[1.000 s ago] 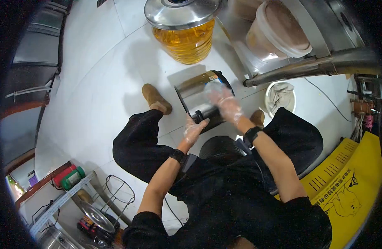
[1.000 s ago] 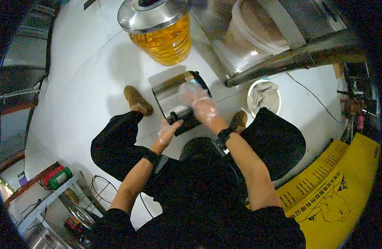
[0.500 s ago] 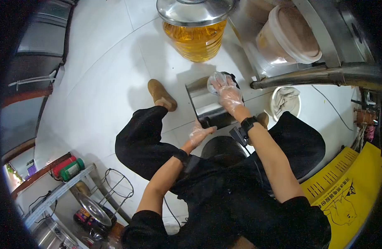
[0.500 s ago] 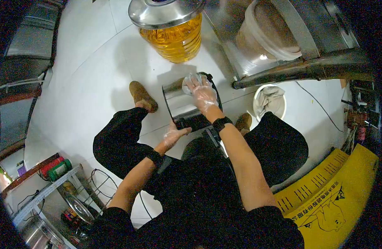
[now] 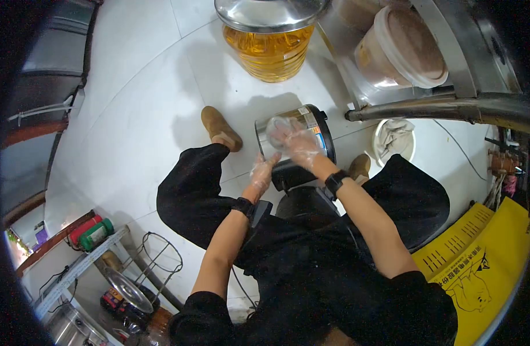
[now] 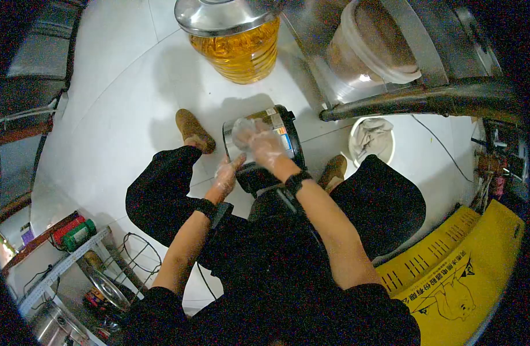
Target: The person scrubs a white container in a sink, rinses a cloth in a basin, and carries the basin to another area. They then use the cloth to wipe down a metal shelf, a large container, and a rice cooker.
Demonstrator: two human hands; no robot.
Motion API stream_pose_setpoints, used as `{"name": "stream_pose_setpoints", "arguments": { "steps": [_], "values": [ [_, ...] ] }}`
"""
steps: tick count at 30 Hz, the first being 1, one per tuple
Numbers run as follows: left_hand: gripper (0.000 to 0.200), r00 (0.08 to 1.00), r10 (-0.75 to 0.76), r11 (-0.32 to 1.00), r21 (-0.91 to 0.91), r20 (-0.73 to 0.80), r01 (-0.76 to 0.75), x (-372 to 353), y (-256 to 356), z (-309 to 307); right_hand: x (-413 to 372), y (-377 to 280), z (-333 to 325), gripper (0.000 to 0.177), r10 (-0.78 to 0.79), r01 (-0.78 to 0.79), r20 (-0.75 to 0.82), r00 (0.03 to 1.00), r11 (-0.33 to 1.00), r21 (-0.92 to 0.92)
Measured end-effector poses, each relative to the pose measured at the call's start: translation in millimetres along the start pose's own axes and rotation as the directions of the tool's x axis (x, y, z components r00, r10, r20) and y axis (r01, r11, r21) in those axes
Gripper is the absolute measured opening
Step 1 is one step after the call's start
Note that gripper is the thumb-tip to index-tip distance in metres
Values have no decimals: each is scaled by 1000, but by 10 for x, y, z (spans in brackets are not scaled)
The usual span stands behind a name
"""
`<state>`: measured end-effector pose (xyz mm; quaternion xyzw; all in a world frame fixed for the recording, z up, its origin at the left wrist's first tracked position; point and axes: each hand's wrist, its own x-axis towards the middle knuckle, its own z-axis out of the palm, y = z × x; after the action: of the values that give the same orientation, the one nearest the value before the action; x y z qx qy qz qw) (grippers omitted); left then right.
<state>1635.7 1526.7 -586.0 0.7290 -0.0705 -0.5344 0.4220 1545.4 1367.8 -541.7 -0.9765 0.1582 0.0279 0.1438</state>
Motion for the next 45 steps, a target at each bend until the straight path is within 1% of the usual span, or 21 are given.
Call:
{"name": "stream_pose_setpoints", "arguments": {
  "steps": [2, 4, 6, 8, 10, 12, 16, 18, 19, 21, 22, 26, 28, 29, 30, 32, 33, 34, 35, 36, 45],
  "values": [
    [78, 995, -1, 1000, -7, -105, 0, -269, 346, 87, 190, 195, 38, 45, 255, -272, 196, 947, 960, 67],
    [64, 977, -4, 1000, -18, -212, 0, -329, 432, 145, 272, 457, -242, 43, 347, -382, 329, 878, 923, 47],
    [66, 981, -3, 989, 146, -194, 32, -321, 418, 146, 215, 560, -236, 46, 385, -403, 241, 891, 915, 29],
    [62, 981, -25, 988, 146, -190, 54, -264, 330, 167, 146, 553, -173, 55, 438, -475, 446, 781, 879, -31],
    [59, 982, -48, 986, 150, -184, 77, -261, 322, 201, -45, 277, -162, 56, 281, -302, 275, 920, 953, 35],
    [57, 998, -14, 997, -77, -66, 9, -381, 469, 212, -63, 60, -225, 55, 90, -113, 226, 970, 989, 91],
    [48, 999, -27, 1000, -6, 20, 27, -330, 597, 61, -38, -41, -362, 56, 57, -83, 214, 975, 990, 115],
    [49, 898, 361, 862, 276, 254, -425, -97, 370, -69, -76, 42, -316, 57, 48, -84, 194, 980, 980, 182],
    [49, 895, 365, 861, 274, 255, -429, -43, 406, -89, -106, 50, -297, 57, 49, -84, 193, 980, 981, 177],
    [41, 701, 638, 532, 475, 320, -701, 44, 532, -98, -243, 15, -281, 47, 146, -138, 0, 989, 938, 318],
    [43, 777, 554, 662, 408, 299, -629, 95, 506, -94, -313, -26, -291, 48, 169, -158, -14, 985, 946, 284],
    [52, 777, 477, 734, 301, 411, -609, 400, 566, -59, -441, -57, -275, 53, 176, -153, -85, 981, 963, 221],
    [46, 925, 9, 845, 492, 380, -210, 377, 649, 105, -479, 4, -385, 55, 256, -240, -34, 966, 939, 247],
    [39, 926, 188, 943, 202, 328, -263, 327, 554, 210, -498, 59, -433, 58, 333, -326, 21, 943, 906, 272],
    [39, 925, 190, 942, 205, 329, -266, 251, 530, 242, -525, 156, -362, 53, 328, -309, -54, 943, 924, 227],
    [42, 755, 421, 456, 603, 502, -655, 69, 477, 312, -642, 323, -287, 50, 408, -385, -162, 898, 910, 155],
    [44, 896, 320, 571, 692, 307, -441, -22, 447, 403, -647, 410, -296, 49, 449, -415, -161, 879, 886, 205],
    [44, 896, 318, 568, 694, 310, -442, -207, 618, 462, -654, 446, -342, 51, 455, -414, -206, 866, 885, 212],
    [44, 953, 220, 879, 382, 208, -286, -490, 960, 495, -657, 462, -397, 52, 460, -412, -251, 852, 884, 221],
    [43, 985, 79, 997, -18, 155, -77, -644, 1146, 506, -657, 469, -427, 51, 462, -415, -226, 858, 881, 225],
    [47, 940, 123, 960, 201, 318, -193, -344, 618, 245, -554, 83, -483, 45, 96, -71, -114, 989, 976, 205]
  ]
}}
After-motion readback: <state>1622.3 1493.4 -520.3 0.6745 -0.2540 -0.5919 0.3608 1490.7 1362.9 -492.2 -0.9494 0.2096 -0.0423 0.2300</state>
